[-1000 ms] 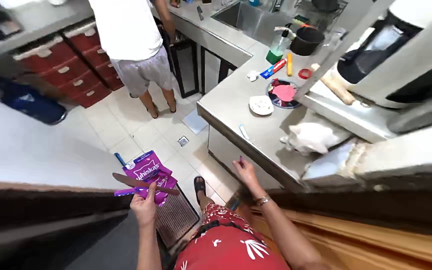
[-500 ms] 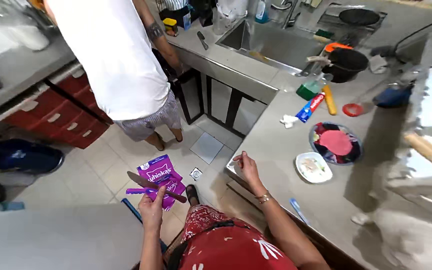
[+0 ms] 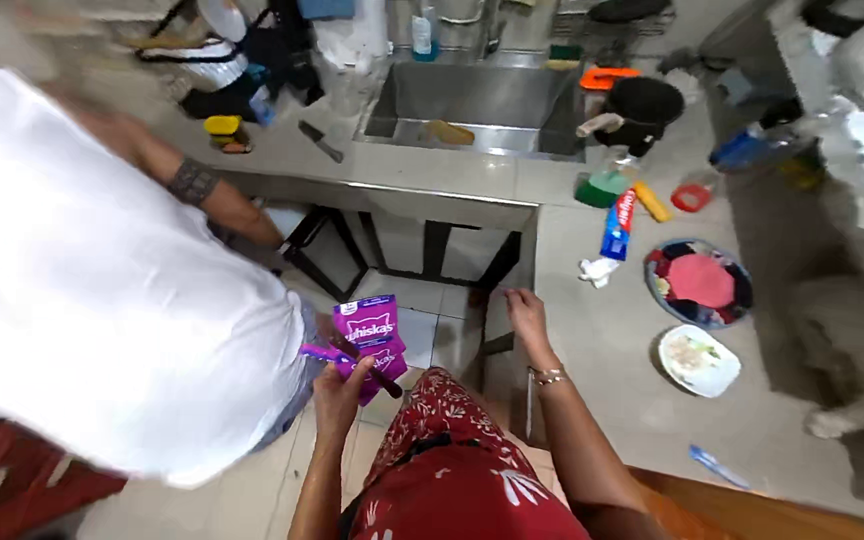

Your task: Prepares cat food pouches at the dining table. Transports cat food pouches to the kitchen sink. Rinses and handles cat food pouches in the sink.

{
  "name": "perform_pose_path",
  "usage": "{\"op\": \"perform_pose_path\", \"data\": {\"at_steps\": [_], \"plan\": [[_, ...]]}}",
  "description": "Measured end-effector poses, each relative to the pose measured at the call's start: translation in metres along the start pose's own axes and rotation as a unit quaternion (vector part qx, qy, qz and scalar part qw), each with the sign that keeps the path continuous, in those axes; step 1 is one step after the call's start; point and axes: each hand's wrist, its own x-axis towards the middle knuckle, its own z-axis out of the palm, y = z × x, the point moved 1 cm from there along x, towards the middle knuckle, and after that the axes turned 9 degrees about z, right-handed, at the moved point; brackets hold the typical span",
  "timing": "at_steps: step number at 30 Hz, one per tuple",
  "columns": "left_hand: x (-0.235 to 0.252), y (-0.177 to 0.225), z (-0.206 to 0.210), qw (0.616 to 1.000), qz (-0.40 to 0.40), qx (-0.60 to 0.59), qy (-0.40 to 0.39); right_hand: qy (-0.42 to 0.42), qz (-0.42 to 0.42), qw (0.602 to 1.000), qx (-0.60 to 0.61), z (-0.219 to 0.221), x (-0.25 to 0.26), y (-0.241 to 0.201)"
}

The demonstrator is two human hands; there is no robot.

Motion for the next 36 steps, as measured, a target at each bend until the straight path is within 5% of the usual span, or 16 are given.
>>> {"op": "perform_pose_path", "data": {"at_steps": [7, 11, 18, 24, 30, 36], "plan": [[0.115, -0.007, 0.028, 1.000, 0.007, -0.022, -0.011, 0.194, 0.053, 0.979, 0.011, -0.079, 0.110, -0.002], [0.188, -0.015, 0.054, 0.999, -0.023, -0.040, -0.014, 0.181, 0.045, 0.982, 0.011, -0.076, 0.169, -0.031], [0.322, -0.035, 0.088, 0.996, -0.061, -0.061, 0.011, -0.061, -0.032, 0.998, -0.011, 0.072, 0.268, -0.142], [0.385, -0.045, 0.073, 0.992, -0.074, -0.021, 0.096, -0.282, -0.083, 0.953, -0.075, 0.243, 0.324, -0.260], [0.443, -0.048, 0.046, 0.981, -0.083, -0.026, 0.171, -0.335, -0.120, 0.931, -0.074, 0.374, 0.353, -0.364], [0.520, -0.068, 0.011, 0.982, -0.108, -0.001, 0.156, -0.330, -0.177, 0.912, -0.169, 0.471, 0.394, -0.428]]}}
